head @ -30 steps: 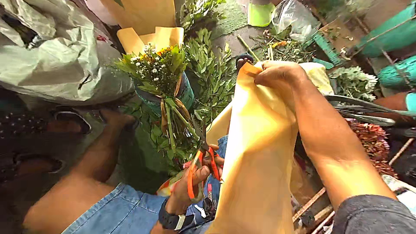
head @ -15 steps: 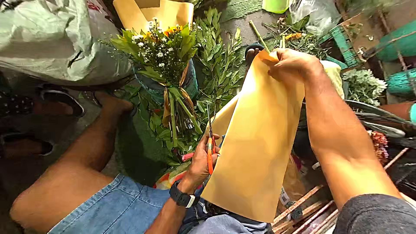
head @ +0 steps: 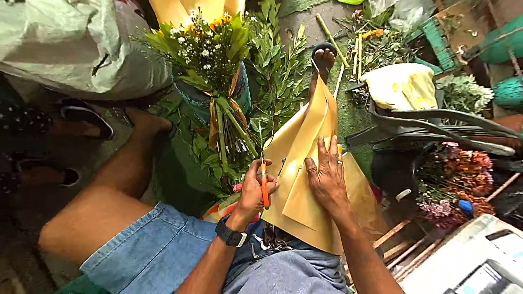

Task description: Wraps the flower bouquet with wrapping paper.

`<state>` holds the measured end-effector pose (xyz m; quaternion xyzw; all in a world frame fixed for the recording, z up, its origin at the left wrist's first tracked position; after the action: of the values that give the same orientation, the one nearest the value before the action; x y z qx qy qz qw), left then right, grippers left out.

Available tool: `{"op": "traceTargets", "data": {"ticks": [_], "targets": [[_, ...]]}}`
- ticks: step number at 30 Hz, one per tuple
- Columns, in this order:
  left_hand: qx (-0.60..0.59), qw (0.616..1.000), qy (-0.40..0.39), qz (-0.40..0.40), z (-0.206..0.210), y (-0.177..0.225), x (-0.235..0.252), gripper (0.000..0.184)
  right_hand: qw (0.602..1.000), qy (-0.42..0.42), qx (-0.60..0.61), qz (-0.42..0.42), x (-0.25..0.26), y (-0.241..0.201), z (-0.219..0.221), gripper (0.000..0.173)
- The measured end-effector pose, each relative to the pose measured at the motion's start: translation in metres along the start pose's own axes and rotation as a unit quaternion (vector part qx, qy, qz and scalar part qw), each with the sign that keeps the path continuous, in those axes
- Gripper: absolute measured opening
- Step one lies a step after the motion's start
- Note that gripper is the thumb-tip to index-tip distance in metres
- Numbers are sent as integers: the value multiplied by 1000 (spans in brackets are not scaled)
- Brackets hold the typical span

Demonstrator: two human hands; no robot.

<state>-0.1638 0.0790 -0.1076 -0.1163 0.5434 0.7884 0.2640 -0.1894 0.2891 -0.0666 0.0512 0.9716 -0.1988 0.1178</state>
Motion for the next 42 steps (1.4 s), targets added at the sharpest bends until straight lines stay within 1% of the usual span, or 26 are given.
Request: {"op": "traceTargets", "data": {"ticks": [2, 6, 10, 11, 13, 15, 18, 21, 23, 26, 28, 32, 36, 39, 42], "targets": [[0, 1000, 13, 2, -5, 0, -7, 66, 1000, 12, -8, -11, -5, -11, 0, 65], [6, 999, 27, 18, -11, 1, -17, 65, 999, -12, -1, -43, -19, -31, 2, 61], [10, 999, 30, 22, -11, 1, -21, 66, 997, -12, -52, -53, -24, -25, 2, 61], [26, 999, 29, 18, -12, 2, -23, 66, 997, -1, -49, -53, -24, -21, 3, 63], [98, 995, 26, 2, -19, 4, -34, 66, 998, 18, -27, -55, -26, -14, 6, 65], [210, 978, 15, -12, -32, 6, -60, 69, 998, 28, 1, -53, -27, -10, 5, 65], [351, 935, -12, -50, -51, 4, -119, 77, 997, 46, 33, -56, -28, -5, 4, 63], [410, 903, -62, -110, -62, 0, -174, 79, 996, 46, 60, -48, -28, -3, 3, 63], [433, 886, -100, -133, -58, 5, -192, 75, 996, 44, 65, -35, -27, -2, 0, 64], [452, 863, -166, -156, -41, 20, -198, 74, 998, 32, 61, -14, -27, -1, -1, 66], [456, 855, -190, -158, -33, 23, -196, 75, 997, 40, 58, -11, -26, 1, -3, 66], [457, 852, -179, -180, -21, 22, -185, 72, 998, 42, 42, -4, -26, -2, -4, 65], [449, 860, -171, -175, -8, 13, -172, 68, 998, 42, 52, -2, -28, -3, -2, 65], [437, 867, -166, -173, -4, 11, -167, 70, 997, 39, 64, -4, -28, -1, 0, 66], [443, 865, -159, -175, -5, 9, -169, 70, 997, 36, 68, -5, -28, -1, -1, 66]]}}
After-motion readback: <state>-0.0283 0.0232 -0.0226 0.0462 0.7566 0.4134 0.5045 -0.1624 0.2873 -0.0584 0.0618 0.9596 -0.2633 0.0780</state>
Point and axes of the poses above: each hand's wrist, its own x-axis towards the middle knuckle, its own z-axis out of the palm, y = z × x, the point moved 7 cm from there along x, towards the middle knuckle, and after that the axes turned 8 degrees about -y, right-handed, at the moved point
